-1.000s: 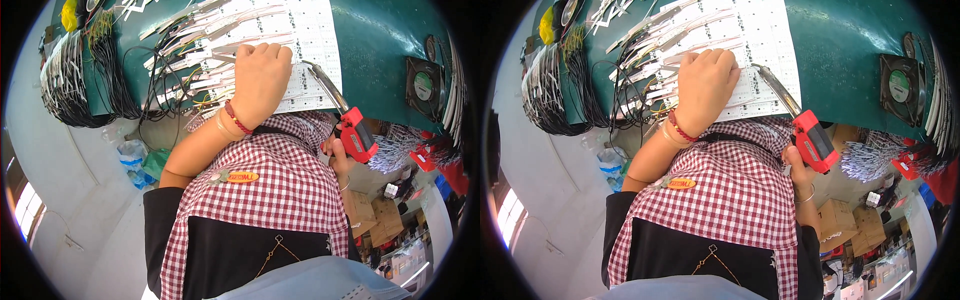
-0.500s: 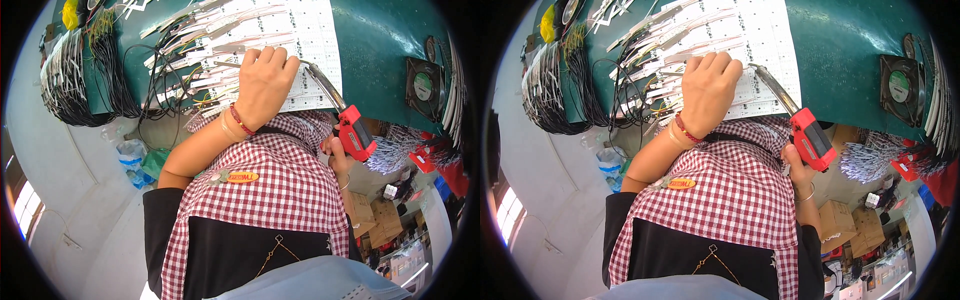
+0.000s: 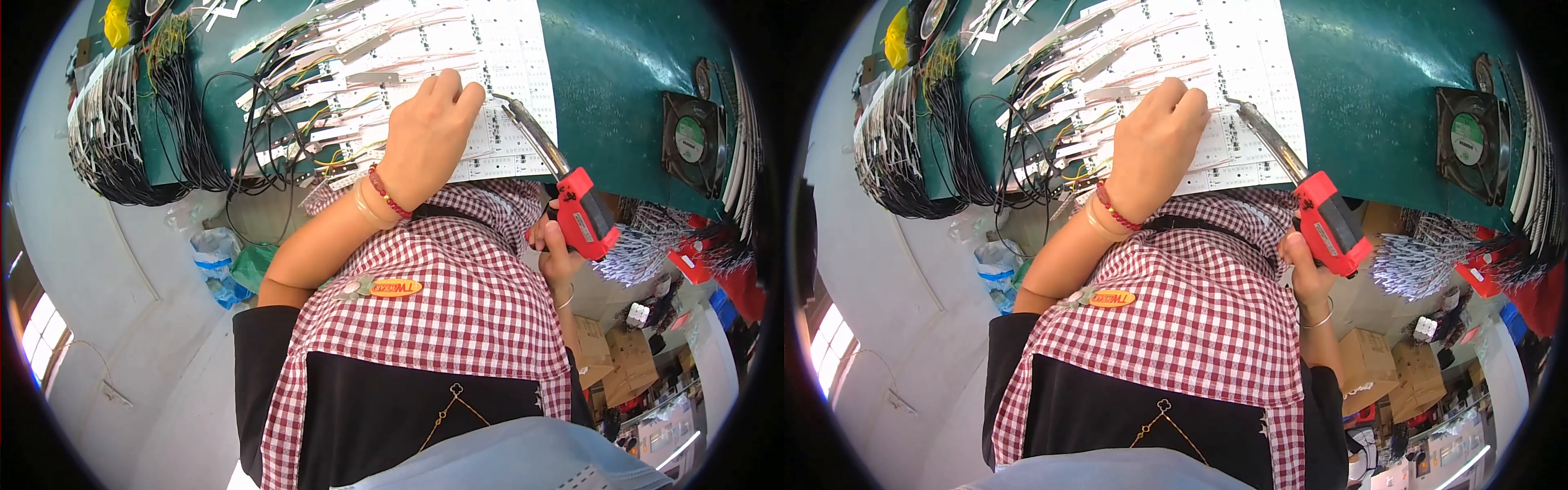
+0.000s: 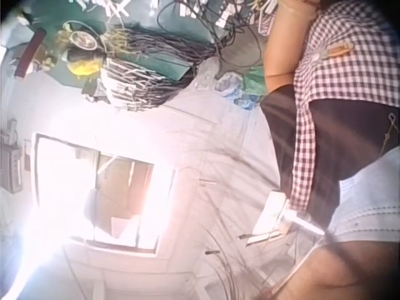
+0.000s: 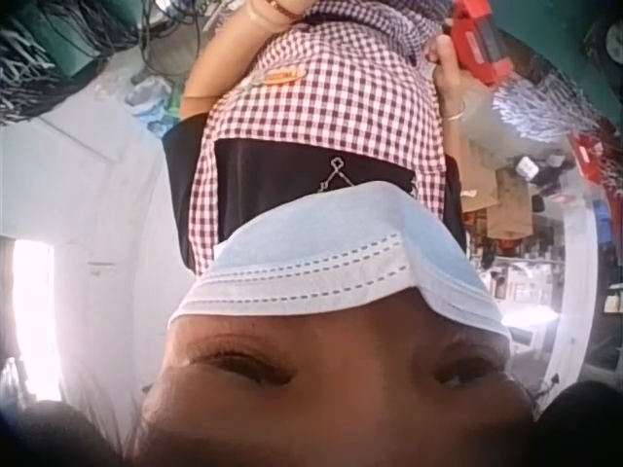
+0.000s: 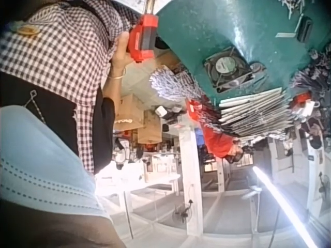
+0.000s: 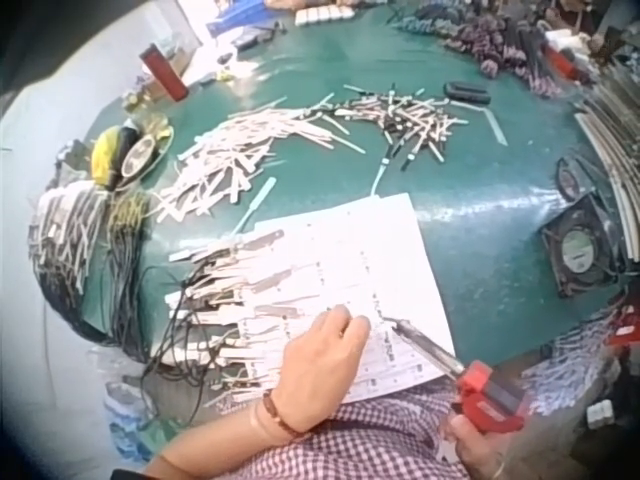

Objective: Soldering or attaching wires to LED components on a board template at a factory workstation.

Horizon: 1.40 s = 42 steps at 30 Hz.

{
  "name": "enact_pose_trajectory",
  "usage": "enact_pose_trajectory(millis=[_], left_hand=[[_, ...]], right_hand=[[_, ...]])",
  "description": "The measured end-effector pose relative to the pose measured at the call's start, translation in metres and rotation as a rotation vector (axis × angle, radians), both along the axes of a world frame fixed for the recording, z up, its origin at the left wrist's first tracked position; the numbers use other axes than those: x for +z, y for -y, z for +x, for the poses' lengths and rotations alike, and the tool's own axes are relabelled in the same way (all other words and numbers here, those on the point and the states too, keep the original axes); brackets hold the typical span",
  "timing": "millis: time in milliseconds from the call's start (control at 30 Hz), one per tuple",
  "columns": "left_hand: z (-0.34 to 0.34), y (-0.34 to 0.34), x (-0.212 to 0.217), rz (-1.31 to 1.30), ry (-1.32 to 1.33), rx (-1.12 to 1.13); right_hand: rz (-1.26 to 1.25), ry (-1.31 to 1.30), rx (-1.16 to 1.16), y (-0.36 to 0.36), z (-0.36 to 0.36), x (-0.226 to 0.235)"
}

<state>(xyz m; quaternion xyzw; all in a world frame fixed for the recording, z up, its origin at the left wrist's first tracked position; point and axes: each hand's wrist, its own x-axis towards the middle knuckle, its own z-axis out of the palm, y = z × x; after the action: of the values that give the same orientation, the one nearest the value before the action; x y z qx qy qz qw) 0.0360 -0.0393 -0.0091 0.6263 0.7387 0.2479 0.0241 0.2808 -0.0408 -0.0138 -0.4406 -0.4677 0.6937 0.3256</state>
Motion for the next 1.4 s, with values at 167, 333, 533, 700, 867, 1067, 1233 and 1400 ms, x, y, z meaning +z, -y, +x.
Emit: enact_pose_trajectory(millis=[167,333,533,700,867,1067,1233,1400], left_hand=[[0.001,0.001,-0.003,0.012,0.074,0.025],[0.001,0.003,-0.001,-0.075,0.206,0.068],[0.0,0.001,-0.001,0.003,0.299,0.104],[0.0,0.002,0.004,-0.049,0.246,0.105],[-0.001,0.002,0.003,-0.055,0.258,0.095],[-0.002,0.001,0.001,-0.061,0.337,0.096],[-0.005,0.0,0.003,-0.087,0.347,0.078],[-0.006,-0.002,0.004,-0.108,0.365,0.067]], right_hand=[[-0.035,0.025,0.029,0.002,0.002,-0.002],[-0.032,0.015,0.014,0.002,-0.001,0.001],[-0.014,-0.032,-0.003,0.001,-0.001,0.0],[0.003,-0.012,-0.012,0.003,-0.003,0.001],[-0.027,0.018,0.0,0.004,-0.004,0.001],[-0.039,0.048,0.001,0.004,0.0,-0.002],[-0.006,0.059,0.077,0.002,0.002,-0.005],[-0.037,-0.021,0.011,0.004,-0.002,0.003]])
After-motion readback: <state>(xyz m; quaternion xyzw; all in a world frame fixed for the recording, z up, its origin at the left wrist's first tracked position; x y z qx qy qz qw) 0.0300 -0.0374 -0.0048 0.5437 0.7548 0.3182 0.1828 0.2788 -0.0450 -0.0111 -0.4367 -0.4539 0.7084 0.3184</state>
